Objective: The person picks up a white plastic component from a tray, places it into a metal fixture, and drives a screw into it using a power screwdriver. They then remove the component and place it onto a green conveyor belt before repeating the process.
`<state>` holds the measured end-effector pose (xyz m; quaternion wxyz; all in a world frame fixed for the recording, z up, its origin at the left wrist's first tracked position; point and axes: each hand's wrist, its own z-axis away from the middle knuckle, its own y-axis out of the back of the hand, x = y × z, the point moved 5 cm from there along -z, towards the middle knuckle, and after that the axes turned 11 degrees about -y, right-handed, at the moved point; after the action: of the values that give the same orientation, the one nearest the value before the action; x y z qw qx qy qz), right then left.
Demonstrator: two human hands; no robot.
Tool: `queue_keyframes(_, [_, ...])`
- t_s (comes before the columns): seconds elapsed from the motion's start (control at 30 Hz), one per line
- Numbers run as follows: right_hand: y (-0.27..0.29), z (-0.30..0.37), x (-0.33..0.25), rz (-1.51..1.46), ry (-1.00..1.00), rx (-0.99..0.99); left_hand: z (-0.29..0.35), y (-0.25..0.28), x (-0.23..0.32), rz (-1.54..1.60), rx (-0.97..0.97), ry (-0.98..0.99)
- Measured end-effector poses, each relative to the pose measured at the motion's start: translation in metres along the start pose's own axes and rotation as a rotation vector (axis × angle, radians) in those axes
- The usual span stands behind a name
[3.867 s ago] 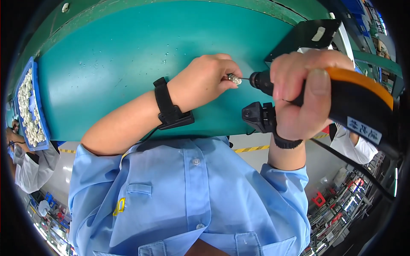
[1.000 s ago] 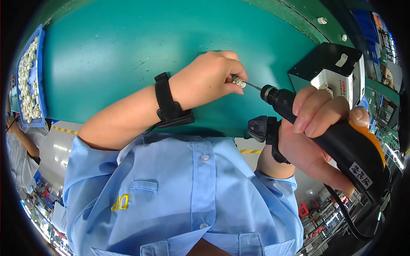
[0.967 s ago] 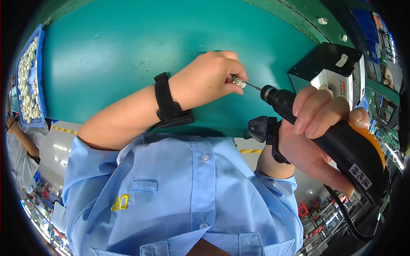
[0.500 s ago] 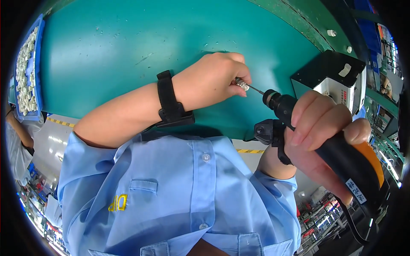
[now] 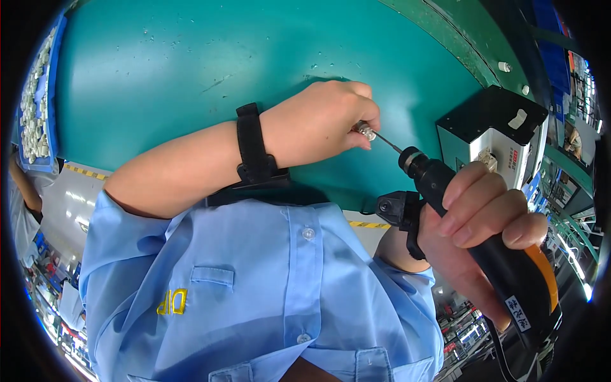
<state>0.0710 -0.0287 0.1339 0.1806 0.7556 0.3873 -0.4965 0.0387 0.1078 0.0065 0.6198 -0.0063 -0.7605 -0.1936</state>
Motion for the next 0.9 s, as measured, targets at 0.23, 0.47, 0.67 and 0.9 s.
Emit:
queue_keyframes(0.23, [0.002,0.002,-0.005,-0.006,-0.003,0.011,0.0,0.0,0.003,-0.019,-0.009,-0.014])
queue_keyframes(0.47, [0.007,0.004,-0.02,-0.077,0.011,0.078,0.001,-0.001,0.005,-0.008,-0.001,-0.021])
queue_keyframes(0.67, [0.016,0.008,-0.031,-0.099,0.045,0.125,-0.001,0.003,0.015,-0.154,0.137,-0.188])
queue_keyframes(0.9, [0.003,0.013,-0.048,-0.114,0.105,0.16,0.005,-0.002,0.051,-0.33,0.069,-0.435])
